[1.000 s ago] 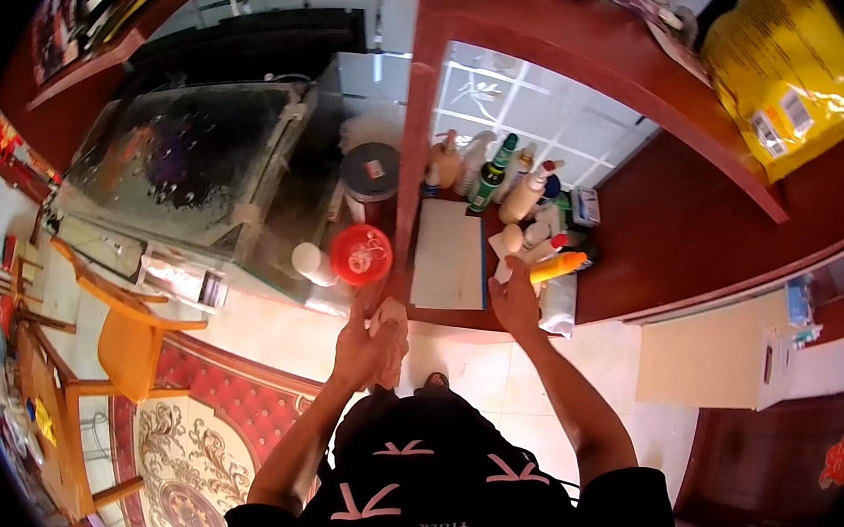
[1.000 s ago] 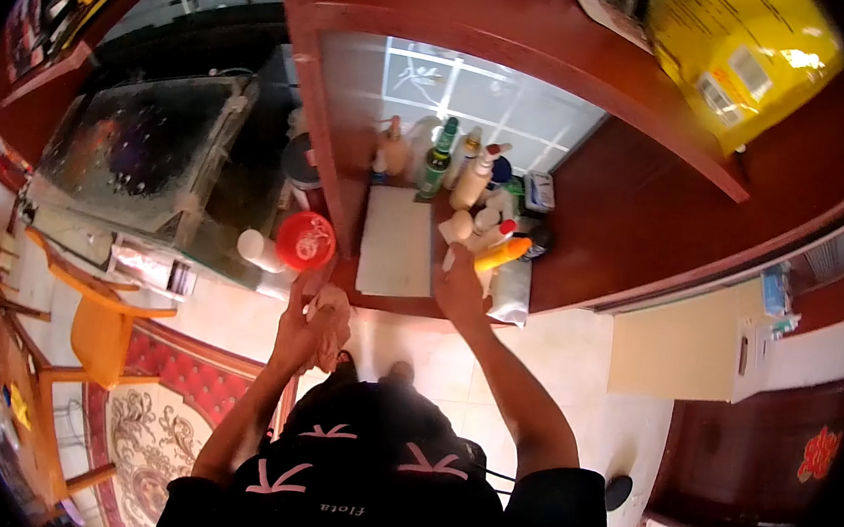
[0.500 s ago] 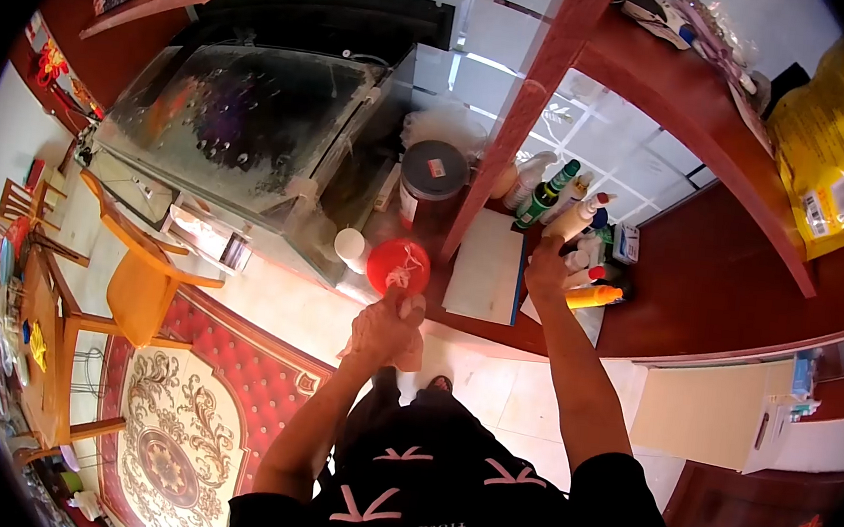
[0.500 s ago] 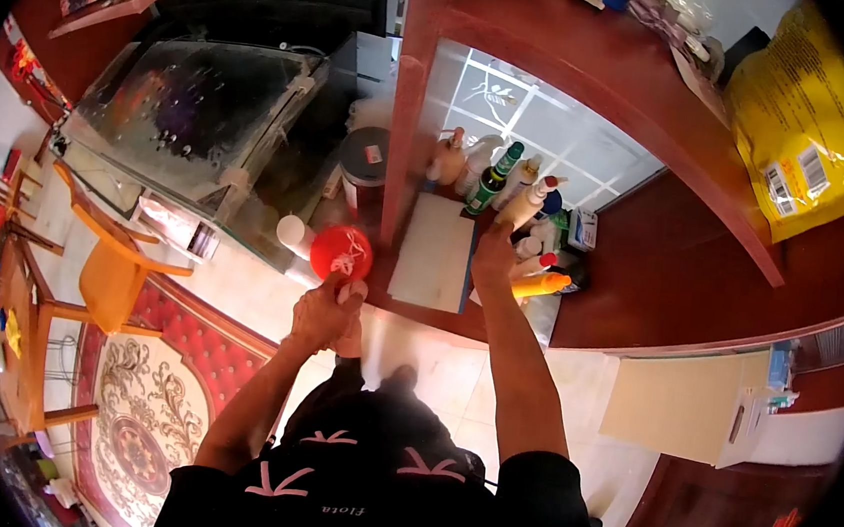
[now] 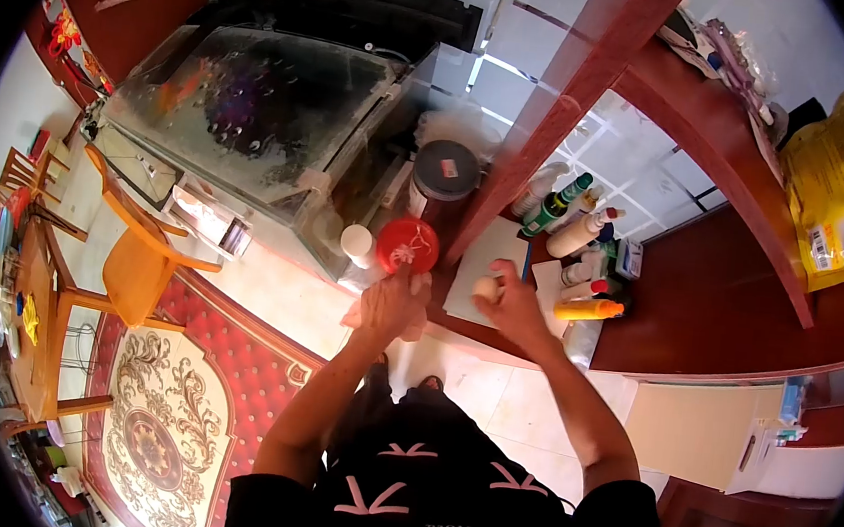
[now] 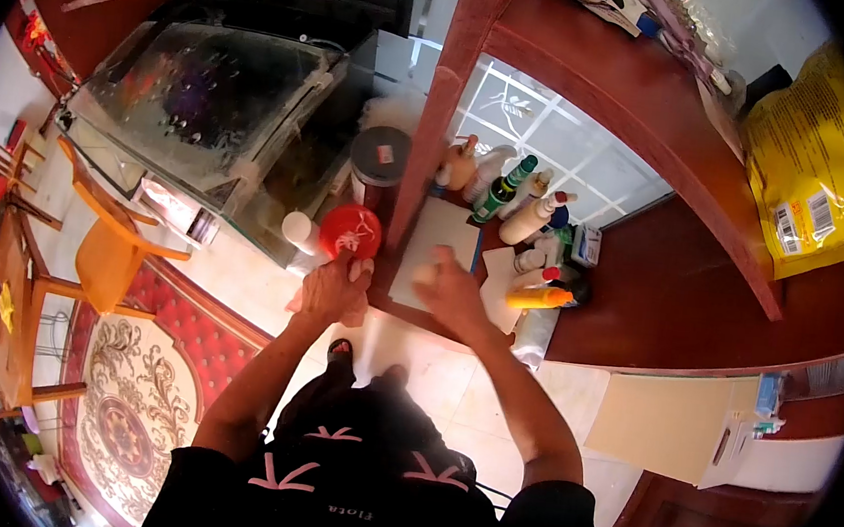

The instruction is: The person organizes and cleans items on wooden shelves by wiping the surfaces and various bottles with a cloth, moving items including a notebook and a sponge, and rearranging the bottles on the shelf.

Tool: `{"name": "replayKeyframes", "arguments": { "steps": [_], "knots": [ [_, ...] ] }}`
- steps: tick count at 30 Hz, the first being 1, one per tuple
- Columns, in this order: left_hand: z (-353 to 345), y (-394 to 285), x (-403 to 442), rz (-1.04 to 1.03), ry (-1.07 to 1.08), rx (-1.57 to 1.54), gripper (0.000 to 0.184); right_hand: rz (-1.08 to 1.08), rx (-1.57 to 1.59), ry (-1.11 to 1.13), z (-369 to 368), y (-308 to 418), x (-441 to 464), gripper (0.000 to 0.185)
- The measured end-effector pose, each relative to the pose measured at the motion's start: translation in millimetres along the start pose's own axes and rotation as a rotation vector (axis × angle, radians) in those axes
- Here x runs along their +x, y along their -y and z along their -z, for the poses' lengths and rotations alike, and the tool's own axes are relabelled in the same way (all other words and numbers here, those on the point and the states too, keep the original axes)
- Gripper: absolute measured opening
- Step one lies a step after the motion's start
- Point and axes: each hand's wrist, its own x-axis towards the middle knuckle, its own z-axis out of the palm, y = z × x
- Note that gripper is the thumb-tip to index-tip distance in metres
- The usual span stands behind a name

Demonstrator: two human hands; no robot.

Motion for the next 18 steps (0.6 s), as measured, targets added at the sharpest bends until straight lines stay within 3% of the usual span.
{"name": "replayKeyframes", "arguments": {
  "steps": [3,6,12,15,18],
  "knots": [
    [1.2,0.7,-14.8,-0.042,-0.064,-0.085,0.056,0.15,0.157,-0.106,-23.3,58.1,-4.6,0.052],
    [-4.9,15.1,-25.0,-0.149,-0.07,-0.14,0.066,0.382,0.007,-0.307,-51.7,85.0,24.5,0.048],
    [-18.5,38.2,-28.2,-0.128,-0.065,-0.054,0.065,0.116,-0.379,0.014,-97.1,92.7,94.8,0.039],
    [-16.0,39.3,-28.4,-0.167,-0.103,-0.106,0.064,0.101,-0.475,0.022,-116.6,91.0,114.6,0.039],
    [-17.7,40.5,-29.2,-0.198,-0.118,-0.106,0.062,0.089,-0.472,0.18,-113.4,93.3,117.3,0.037]
  ]
}}
